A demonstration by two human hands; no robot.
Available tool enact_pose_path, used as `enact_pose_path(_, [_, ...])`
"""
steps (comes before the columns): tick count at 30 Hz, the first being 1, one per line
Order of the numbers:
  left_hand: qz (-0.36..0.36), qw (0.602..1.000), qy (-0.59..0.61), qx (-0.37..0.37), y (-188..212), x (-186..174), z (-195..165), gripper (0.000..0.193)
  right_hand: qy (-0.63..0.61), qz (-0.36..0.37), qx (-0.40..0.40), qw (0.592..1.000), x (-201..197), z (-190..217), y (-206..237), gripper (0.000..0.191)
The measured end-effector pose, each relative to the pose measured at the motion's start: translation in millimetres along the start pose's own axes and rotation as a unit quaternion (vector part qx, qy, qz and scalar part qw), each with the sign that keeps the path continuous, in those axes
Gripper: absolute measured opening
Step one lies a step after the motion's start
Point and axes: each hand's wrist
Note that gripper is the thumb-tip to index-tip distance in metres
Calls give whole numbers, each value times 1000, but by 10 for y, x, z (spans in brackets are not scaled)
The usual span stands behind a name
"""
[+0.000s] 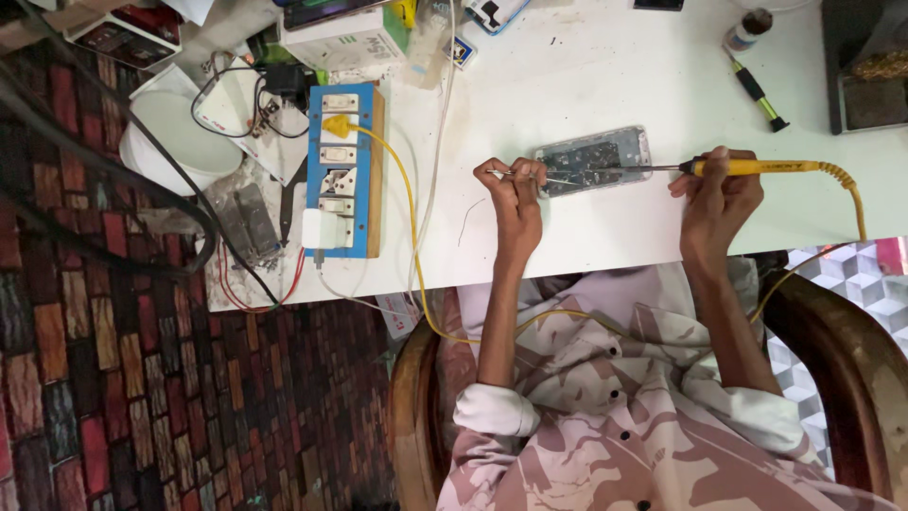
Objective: The person uses a soldering iron and solder wire to apply solder to a circuit board. They hold the board steady with one hand while applying heat and solder with the other, working across multiple points on the board.
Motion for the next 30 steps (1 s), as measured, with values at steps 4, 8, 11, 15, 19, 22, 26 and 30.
enact_pose_path(4, [1,1000,-2,-3,-29,7,28,18,22,7,-6,1000,11,-8,-31,27])
enact_pose_path(8, [0,1000,6,0,-45,6,42,19,7,-10,5,1000,-4,-47,-48,26])
enact_pose_path(11, [3,1000,2,-2,-53,12,37,19,-11,-27,-1,1000,-21,-82,-68,25])
enact_pose_path(15, [-3,1000,0,3,-97,38,20,18,-17,-33,-16,999,-36,-126,-123,28])
enact_pose_path(19, [-1,999,-36,10,-114,38,-1,16,-37,-22,-22,999,-46,-142,-147,26])
enact_pose_path(22, [-2,1000,-28,3,-127,39,-2,17,-15,-19,-9,1000,-41,-132,-154,26])
enact_pose_path(26, [6,999,-35,19,-150,50,15,16,8,-14,-13,1000,-14,-106,-180,25])
enact_pose_path(30, [0,1000,-26,13,-175,69,41,16,1,-10,-5,1000,0,-82,-203,24])
Point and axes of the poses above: each hand's wrist, its own y-axis away from the middle knuckle, its own x-axis out of the palm, z = x × y, and after that the axes turned 9 degrees about -y, right-handed
